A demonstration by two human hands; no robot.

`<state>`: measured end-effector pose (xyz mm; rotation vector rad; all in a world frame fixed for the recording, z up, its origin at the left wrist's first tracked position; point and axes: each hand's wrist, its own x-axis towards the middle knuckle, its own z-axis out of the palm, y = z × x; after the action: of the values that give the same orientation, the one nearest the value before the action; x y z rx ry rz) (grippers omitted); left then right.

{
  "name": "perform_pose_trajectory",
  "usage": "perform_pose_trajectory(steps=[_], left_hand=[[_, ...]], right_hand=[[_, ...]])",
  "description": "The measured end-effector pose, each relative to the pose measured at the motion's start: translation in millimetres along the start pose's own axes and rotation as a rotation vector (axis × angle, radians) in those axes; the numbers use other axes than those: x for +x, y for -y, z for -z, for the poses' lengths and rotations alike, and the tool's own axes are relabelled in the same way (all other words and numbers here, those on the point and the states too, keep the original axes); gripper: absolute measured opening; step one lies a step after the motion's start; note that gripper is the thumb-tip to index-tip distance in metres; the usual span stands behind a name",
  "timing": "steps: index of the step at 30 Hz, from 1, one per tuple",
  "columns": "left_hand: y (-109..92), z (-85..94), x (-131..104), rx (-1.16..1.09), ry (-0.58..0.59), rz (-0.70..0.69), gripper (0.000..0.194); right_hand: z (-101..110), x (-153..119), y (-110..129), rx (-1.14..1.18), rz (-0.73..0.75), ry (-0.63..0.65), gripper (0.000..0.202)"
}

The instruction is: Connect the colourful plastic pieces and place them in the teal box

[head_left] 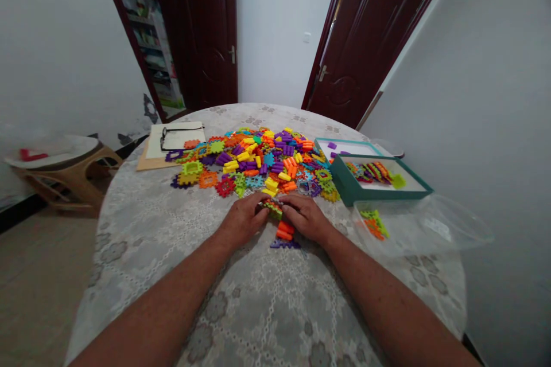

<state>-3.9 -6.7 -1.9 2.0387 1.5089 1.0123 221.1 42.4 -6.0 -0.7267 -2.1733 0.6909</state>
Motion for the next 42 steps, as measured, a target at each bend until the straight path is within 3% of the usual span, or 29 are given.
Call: perform_pose_trajectory(steps=[4, 7, 11, 13, 16, 20, 26, 33, 42], left_hand=[[4, 0.1, 1, -0.007, -0.035, -0.076, 0.033], [4, 0.8, 1, 0.01, 0.029, -0.056, 0.032], [0, 2.8, 2, 0.027, 0.058, -0.02, 0.026], [-3, 4.0, 2, 0.028, 0.061, -0.016, 0.022], [-7, 5.8, 1, 0.017, 0.089, 0.002, 0.018], [-12, 7.4, 1, -0.002, 0.105, 0.033, 0.015], [-11, 6.9, 0, -0.007, 0.088, 0.019, 0.026], [-7, 4.9, 1, 0.019, 0.1, 0.005, 0.023], [-3, 5.0, 0, 0.005, 0.103, -0.05, 0.022]], right_hand=[[3, -1, 3, 0.047, -0.04, 0.033, 0.025], [4, 0, 2, 0.05, -0.067, 0.017, 0.025], [10, 3, -14, -0.258, -0.116, -0.312, 0.031], [15, 3, -28, -0.452, -0.175, -0.406, 0.043], [20, 1, -48, -0.586, -0.228, -0.362, 0.055], [23, 1, -55, -0.612, -0.23, -0.289, 0.05], [23, 2, -49, -0.588, -0.203, -0.303, 0.033], [22, 1, -46, -0.606, -0.25, -0.291, 0.015], [6, 5, -14, -0.314, -0.081, -0.225, 0.014]])
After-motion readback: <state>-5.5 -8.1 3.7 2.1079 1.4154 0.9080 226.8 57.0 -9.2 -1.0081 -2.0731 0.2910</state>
